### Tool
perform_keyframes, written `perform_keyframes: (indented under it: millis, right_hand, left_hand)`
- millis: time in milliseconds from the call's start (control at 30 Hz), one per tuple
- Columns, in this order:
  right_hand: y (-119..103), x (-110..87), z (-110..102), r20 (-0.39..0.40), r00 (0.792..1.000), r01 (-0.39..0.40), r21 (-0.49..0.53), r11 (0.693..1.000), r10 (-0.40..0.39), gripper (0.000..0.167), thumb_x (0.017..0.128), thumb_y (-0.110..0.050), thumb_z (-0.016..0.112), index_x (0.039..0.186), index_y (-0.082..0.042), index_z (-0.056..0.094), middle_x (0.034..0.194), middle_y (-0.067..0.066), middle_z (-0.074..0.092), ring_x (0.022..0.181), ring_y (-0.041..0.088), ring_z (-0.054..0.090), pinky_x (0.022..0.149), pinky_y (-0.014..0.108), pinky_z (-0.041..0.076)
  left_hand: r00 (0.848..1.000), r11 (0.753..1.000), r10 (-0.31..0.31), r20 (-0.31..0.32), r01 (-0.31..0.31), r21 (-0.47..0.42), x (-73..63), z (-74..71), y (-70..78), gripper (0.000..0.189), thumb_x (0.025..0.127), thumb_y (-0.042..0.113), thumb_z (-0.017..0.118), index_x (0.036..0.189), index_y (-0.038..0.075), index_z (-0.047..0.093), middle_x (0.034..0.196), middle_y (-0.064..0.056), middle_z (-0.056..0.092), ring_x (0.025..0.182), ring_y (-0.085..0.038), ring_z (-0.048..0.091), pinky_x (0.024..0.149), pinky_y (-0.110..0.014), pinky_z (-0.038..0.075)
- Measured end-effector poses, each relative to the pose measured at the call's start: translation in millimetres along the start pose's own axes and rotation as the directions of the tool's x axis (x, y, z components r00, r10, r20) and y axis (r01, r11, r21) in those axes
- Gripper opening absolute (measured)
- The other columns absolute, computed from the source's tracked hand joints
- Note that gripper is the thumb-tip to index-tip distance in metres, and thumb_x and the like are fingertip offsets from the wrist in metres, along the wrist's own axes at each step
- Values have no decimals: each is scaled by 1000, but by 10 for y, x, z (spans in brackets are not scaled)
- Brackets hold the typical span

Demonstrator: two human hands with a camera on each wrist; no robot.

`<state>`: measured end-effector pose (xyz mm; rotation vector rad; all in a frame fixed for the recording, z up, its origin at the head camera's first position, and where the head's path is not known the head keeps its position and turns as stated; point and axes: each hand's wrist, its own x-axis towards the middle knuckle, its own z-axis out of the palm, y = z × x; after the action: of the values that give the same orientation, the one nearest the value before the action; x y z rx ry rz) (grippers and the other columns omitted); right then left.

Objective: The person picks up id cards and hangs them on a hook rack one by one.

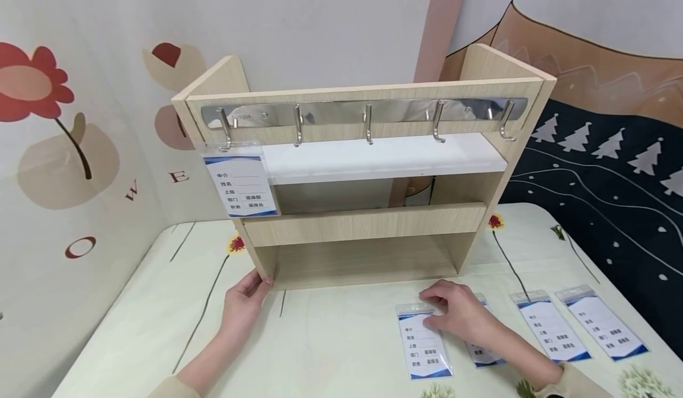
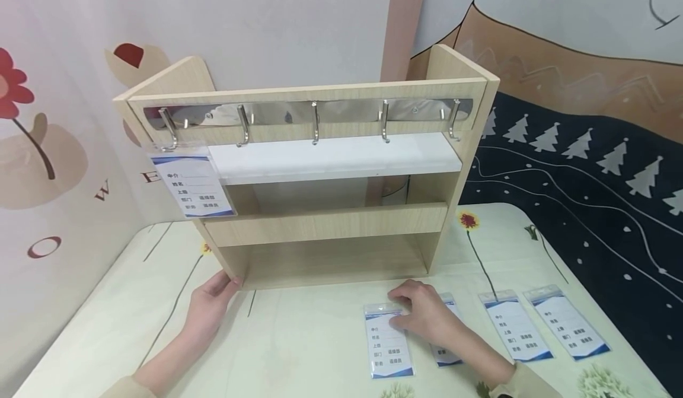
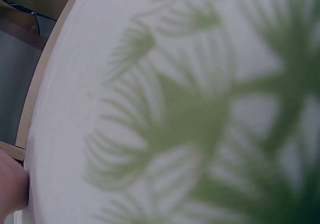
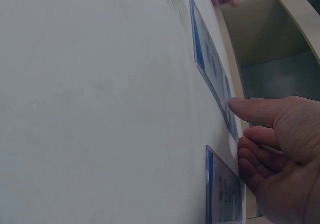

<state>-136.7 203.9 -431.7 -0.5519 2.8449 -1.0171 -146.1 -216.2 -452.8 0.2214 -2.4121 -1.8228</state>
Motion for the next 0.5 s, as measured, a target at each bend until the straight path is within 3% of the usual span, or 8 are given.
perform_keyframes:
  millis: [500]
  right_hand:
    - [14,24,3,21,1000,7,26,1000,-8,34,75,-9,92,106,-7,78,102,-4,70,89,11,61,74,27,56]
  left_hand:
    - [1000,1000,-6,-10,6,-4,-14,4,8,46,104,6,59,147,-9,48,144,-29,52,130,-38,54,88,-9,49]
